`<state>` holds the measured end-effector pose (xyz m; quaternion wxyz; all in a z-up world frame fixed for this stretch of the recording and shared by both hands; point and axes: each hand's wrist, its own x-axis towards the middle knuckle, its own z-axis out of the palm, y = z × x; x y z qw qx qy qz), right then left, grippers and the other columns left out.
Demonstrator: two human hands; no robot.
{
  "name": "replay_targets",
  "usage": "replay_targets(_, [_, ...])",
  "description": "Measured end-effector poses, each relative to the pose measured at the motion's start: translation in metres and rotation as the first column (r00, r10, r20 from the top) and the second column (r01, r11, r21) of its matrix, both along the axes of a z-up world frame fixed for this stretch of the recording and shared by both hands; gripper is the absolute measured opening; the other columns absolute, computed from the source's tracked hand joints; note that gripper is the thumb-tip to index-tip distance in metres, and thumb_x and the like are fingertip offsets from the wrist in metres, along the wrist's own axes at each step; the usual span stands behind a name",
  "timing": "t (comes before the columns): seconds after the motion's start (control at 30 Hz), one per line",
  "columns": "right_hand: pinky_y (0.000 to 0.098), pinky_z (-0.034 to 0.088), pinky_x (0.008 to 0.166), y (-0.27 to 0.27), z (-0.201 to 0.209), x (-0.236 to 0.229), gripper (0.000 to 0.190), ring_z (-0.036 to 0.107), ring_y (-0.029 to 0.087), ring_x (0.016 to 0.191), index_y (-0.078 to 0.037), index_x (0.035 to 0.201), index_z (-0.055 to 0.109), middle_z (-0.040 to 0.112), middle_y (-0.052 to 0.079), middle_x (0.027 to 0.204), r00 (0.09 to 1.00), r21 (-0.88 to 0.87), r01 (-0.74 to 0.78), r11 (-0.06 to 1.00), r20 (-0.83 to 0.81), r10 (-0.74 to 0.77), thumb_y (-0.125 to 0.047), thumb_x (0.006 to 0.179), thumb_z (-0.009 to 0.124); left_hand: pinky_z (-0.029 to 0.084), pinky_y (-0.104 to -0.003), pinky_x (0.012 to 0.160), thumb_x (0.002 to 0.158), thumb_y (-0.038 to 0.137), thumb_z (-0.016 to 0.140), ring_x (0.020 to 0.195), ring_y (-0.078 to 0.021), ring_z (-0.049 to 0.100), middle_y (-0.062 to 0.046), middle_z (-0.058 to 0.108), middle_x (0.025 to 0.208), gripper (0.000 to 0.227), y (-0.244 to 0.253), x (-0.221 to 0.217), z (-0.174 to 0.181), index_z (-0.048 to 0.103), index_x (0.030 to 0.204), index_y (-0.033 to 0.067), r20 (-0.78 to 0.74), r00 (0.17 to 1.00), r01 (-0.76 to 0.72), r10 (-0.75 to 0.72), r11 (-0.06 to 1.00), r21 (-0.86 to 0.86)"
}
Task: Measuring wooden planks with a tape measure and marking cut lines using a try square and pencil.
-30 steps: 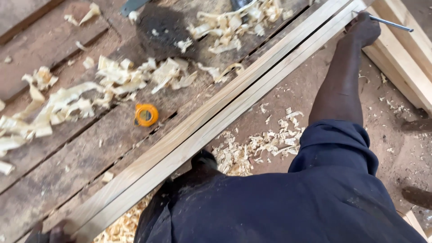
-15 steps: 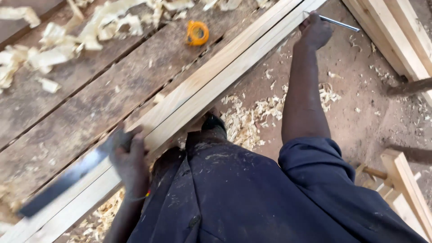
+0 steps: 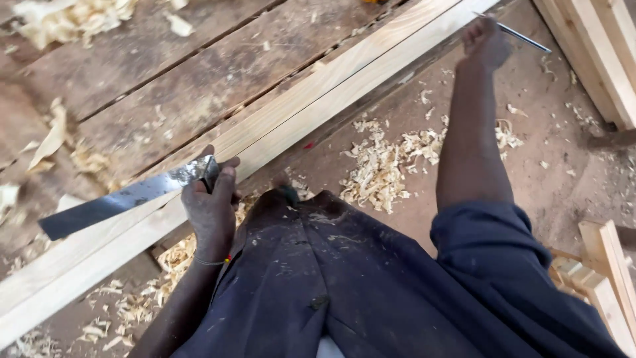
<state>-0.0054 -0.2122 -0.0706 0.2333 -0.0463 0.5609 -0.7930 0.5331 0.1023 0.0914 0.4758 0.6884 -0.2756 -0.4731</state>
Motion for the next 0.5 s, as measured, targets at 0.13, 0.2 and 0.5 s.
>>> replay_targets(0.13, [0.0384, 0.045, 0.051, 0.078, 0.036, 0.066, 0.025, 0.05, 0.02, 0.051, 0.001, 0.063, 0.063, 0.054, 0.011, 0.057, 0.983, -0.166, -0.169, 0.972, 0.04, 0.178, 0.015, 0.071, 0.082, 0.033, -0.024, 0.043, 0.094, 0.022, 0.062, 0.045, -0.0073, 0.048, -0.002, 0.055, 0.054, 0.028, 0.022, 0.053, 0.001, 0.079, 0.106, 0.0029, 0.057, 0.994, -0.097, 0.099, 0.995, -0.026])
replay_targets(0.2, [0.0404, 0.055, 0.06, 0.147, 0.063, 0.137, 0.012, 0.058, 0.021, 0.058, 0.005, 0.073, 0.068, 0.063, 0.014, 0.063, 0.971, -0.098, -0.226, 0.969, 0.053, 0.232, 0.008, 0.075, 0.08, 0.033, -0.024, 0.04, 0.091, 0.02, 0.063, 0.045, -0.0076, 0.047, -0.002, 0.061, 0.064, 0.027, 0.028, 0.075, 0.008, 0.073, 0.11, 0.0045, 0.013, 0.989, -0.145, 0.146, 0.986, -0.082])
replay_targets(0.5, [0.0412, 0.063, 0.073, 0.368, 0.052, 0.305, 0.016, 0.062, 0.022, 0.068, 0.001, 0.089, 0.067, 0.064, 0.013, 0.076, 0.904, -0.031, -0.375, 0.927, 0.21, 0.373, -0.002, 0.08, 0.079, 0.026, -0.026, 0.036, 0.083, 0.016, 0.069, 0.041, -0.0087, 0.042, -0.003, 0.055, 0.066, 0.027, 0.094, 0.189, 0.045, 0.068, 0.105, 0.0011, -0.098, 0.988, -0.146, 0.122, 0.946, -0.289])
